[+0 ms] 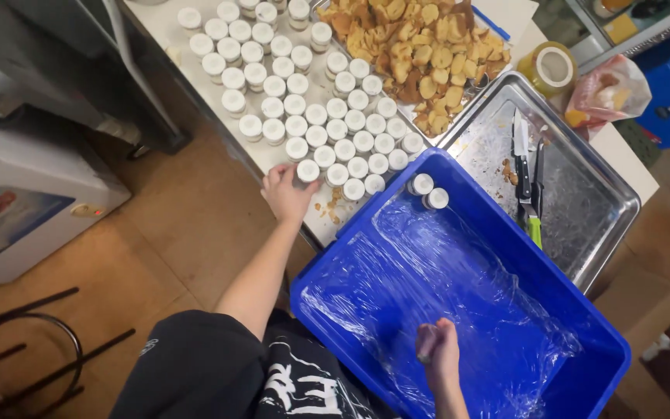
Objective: Wiping small plastic containers with a cloth and organizing them into a blue storage bin in a bakery production area.
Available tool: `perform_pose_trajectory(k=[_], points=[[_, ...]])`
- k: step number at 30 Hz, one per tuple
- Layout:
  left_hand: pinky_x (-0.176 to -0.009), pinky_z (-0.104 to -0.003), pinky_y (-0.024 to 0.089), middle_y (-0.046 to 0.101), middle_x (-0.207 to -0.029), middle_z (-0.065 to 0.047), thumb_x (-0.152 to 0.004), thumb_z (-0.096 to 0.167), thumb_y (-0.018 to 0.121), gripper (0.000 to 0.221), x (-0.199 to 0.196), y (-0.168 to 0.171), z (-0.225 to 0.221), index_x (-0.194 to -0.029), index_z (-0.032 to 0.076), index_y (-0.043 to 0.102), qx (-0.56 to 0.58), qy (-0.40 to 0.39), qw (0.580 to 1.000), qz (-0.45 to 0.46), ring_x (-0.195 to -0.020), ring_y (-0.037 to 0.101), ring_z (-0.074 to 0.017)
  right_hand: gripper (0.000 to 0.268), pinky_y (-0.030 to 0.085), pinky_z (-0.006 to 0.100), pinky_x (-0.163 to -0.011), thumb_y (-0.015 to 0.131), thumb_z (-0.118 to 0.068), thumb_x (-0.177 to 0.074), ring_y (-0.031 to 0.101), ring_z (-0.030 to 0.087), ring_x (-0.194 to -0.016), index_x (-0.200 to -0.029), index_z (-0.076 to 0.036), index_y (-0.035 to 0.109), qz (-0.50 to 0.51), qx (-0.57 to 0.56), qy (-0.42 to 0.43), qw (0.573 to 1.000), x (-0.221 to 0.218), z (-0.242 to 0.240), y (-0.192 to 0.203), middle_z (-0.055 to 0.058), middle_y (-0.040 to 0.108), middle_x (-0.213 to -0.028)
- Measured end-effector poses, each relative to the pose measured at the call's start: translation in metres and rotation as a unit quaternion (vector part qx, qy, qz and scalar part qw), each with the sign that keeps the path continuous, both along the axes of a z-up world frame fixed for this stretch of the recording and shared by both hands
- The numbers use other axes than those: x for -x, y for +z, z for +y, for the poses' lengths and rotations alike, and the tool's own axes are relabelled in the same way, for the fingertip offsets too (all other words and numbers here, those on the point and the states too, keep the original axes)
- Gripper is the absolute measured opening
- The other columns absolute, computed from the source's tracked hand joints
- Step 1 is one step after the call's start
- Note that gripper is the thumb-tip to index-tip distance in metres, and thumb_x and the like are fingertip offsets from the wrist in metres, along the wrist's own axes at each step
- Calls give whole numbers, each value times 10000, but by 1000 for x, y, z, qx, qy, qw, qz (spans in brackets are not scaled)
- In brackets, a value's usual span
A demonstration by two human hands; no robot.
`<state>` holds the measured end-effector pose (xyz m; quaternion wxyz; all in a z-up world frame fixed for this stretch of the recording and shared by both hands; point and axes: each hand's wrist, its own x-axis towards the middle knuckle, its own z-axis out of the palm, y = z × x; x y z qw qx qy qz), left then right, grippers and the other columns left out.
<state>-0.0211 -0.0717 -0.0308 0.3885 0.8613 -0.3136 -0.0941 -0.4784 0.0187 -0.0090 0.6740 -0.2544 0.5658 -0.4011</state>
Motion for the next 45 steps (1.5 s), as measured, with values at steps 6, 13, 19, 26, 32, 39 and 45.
perform_pose_trajectory(k=[6,13,19,26,32,39,45], points=[[-985,-471,409,648,-1179,-29,-666,319,918,535,-8,1,17,-1116,116,711,94,15,995,5,-1154,559,-270,281,525,317,-666,657,-33,-890,673,209,-787,-1152,-49,558,231,-7,59,971,-57,21,95,117,684,-922],[-812,-293,573,743,-974,-62,-739,157,894,472,4,83,112,-1074,57,576,212,-20,957,196,-900,719,-140,320,608,444,-626,562,1,-799,718,293,-785,-1109,-62,510,60,-19,-29,998,-122,25,177,109,667,-905],[-868,-294,564,722,-1008,-61,-779,104,813,455,54,209,175,-1179,49,602,299,-145,918,215,-958,690,-121,353,476,315,-588,442,-173,-910,635,219,-778,-1155,49,567,-135,-14,94,986,-123,11,202,149,578,-967],[-814,-291,584,751,-935,-50,-748,113,815,407,161,289,209,-1110,50,639,257,-171,931,196,-901,739,-109,381,551,327,-447,725,-74,-836,647,214,-659,-1164,-100,535,-95,247,246,932,-100,35,246,191,647,-1017],[-782,-334,591,732,-927,-82,-701,131,862,454,236,310,221,-1071,72,607,245,-137,948,151,-900,763,-222,307,607,325,-757,817,-121,-920,677,224,-933,-1140,-58,612,-69,574,229,783,-66,64,243,151,602,-1131],[-845,-402,536,739,-977,-87,-692,51,841,457,267,312,238,-1091,86,619,232,-145,960,53,-952,675,-326,234,578,287,-680,753,21,-931,658,191,-844,-1063,-49,572,-91,585,210,778,-55,76,245,138,558,-1117],[-821,-343,562,734,-920,-56,-736,70,846,399,246,318,262,-1054,86,606,256,-182,936,156,-896,744,-241,207,568,299,-733,735,0,-931,645,178,-875,-1048,-48,571,-105,553,226,795,-67,88,244,148,587,-1108]])
